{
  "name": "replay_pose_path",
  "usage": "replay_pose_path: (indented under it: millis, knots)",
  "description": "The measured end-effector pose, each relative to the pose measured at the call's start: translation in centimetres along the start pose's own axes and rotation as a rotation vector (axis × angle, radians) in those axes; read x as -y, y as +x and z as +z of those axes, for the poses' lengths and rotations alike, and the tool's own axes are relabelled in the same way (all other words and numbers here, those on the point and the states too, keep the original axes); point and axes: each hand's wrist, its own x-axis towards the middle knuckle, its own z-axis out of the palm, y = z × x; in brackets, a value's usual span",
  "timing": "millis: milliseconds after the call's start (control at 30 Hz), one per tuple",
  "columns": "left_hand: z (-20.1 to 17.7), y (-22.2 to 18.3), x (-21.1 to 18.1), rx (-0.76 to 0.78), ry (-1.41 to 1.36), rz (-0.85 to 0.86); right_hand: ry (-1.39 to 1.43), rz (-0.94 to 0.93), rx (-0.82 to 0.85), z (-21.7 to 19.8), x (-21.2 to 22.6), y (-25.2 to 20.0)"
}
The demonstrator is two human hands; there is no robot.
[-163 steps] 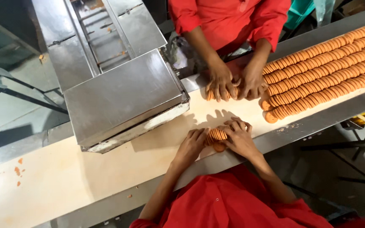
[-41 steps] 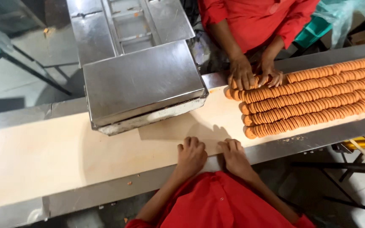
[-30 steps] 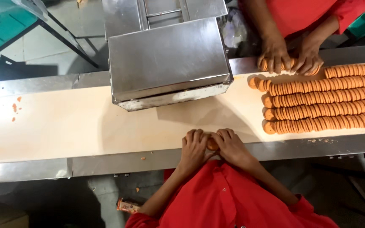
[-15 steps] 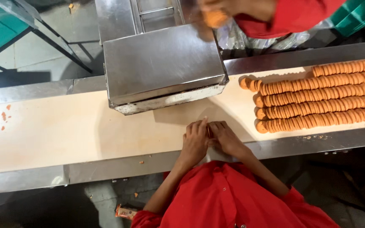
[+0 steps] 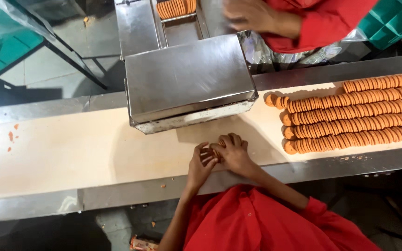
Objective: The person sorts and stacks round biscuits on a production table and feeds them into a packaging machine by hand.
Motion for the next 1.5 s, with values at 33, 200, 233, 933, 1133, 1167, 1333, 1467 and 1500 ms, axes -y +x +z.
replay_pose_path:
  millis: [33,200,233,933,1133,1167,1333,1467,1500]
  knots:
    - [-0.6,0.1,0.2,0.016,-0.043,-0.004,0.120,0.006,0.076,-1.3,-0.7,0.7]
    - [-3.8,-0.7,-0.3,0.017,-0.152,0.050,-0.117,-0.204,-0.241,-8.9,4.0,4.8]
    - [-4.4,-1.2,-0.5,0.019,-0.148,0.065,-0.178,-0.246,-0.308,-10.4,3.9,7.1]
    - [-6.1,-5.5,0.2,0.037,-0.076,0.081,-0.131,0.070,0.017,-13.0,-1.6,27.7]
    - [-2.7,-4.1,-1.9,0.197,0.010,0.102,-0.268,-0.097,-0.311,-13.4,-0.2,15.1]
    - [-2.0,-3.9,-2.1,0.219,0.029,0.113,-0.300,-0.084,-0.347,-12.8,0.3,13.2]
    - [1.7,-3.6,-3.5,0.383,0.097,0.105,-0.221,-0.098,-0.373,-9.5,0.2,5.3]
    - [3.3,-2.7,-5.0,0.524,0.185,0.187,0.003,-0.044,-0.229,-6.0,-3.1,-0.4]
    - [3.9,-2.5,-5.1,0.548,0.172,0.174,-0.016,-0.027,-0.234,-5.3,-4.3,-1.8]
